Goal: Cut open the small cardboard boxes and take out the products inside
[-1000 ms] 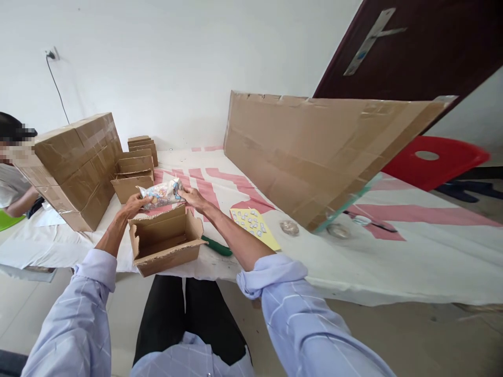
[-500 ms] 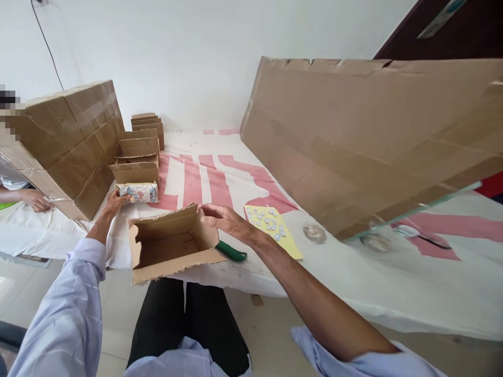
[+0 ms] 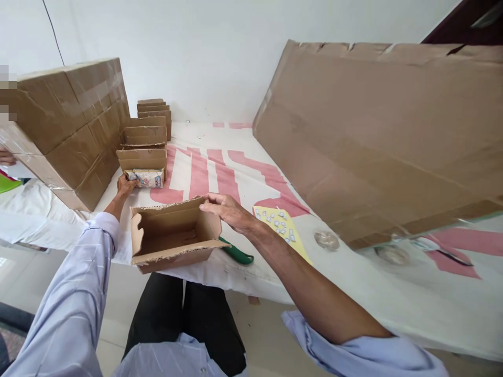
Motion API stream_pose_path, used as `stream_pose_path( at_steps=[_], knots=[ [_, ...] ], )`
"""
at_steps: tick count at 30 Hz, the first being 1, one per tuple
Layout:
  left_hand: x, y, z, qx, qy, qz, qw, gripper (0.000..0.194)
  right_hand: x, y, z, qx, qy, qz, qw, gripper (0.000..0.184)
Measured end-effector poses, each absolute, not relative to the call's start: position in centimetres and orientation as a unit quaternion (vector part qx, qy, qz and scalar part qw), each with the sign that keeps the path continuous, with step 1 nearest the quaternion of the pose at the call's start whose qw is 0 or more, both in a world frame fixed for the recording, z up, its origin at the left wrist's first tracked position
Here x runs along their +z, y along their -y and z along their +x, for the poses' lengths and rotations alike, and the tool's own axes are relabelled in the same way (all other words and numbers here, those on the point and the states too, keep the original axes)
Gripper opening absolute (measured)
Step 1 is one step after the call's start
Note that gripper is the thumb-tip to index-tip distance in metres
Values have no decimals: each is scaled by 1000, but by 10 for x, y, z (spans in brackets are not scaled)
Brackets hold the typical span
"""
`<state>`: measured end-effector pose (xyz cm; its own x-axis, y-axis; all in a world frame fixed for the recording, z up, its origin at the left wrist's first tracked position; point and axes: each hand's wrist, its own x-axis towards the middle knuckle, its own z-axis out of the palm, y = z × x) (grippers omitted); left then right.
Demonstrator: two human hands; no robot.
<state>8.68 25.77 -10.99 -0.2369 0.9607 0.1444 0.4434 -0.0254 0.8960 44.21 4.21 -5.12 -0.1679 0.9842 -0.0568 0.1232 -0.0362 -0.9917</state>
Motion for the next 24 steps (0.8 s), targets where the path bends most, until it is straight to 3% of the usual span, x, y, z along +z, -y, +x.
stream_pose_path(
  at_steps=[2, 8, 11, 15, 19, 24],
  knots=[
    [-104, -247, 83, 453, -636, 553, 288, 52, -54, -44, 445, 535, 541, -493, 423, 38],
    [-95, -168, 63, 489, -569, 577, 323, 99, -61, -41, 462, 579, 492, -474, 444, 43],
    [-103, -100, 52, 455, -476, 624, 419, 114, -70, -37, 471, 580, 483, -474, 454, 44],
    [-115, -31, 59, 338, -335, 664, 577, 149, -81, -27, 481, 565, 471, -488, 469, 44],
    [-114, -6, 83, 352, -349, 659, 565, 152, -87, -15, 489, 547, 459, -513, 475, 51],
    [-92, 12, 104, 417, -390, 698, 431, 140, -87, -3, 494, 542, 480, -527, 445, 66]
  ],
)
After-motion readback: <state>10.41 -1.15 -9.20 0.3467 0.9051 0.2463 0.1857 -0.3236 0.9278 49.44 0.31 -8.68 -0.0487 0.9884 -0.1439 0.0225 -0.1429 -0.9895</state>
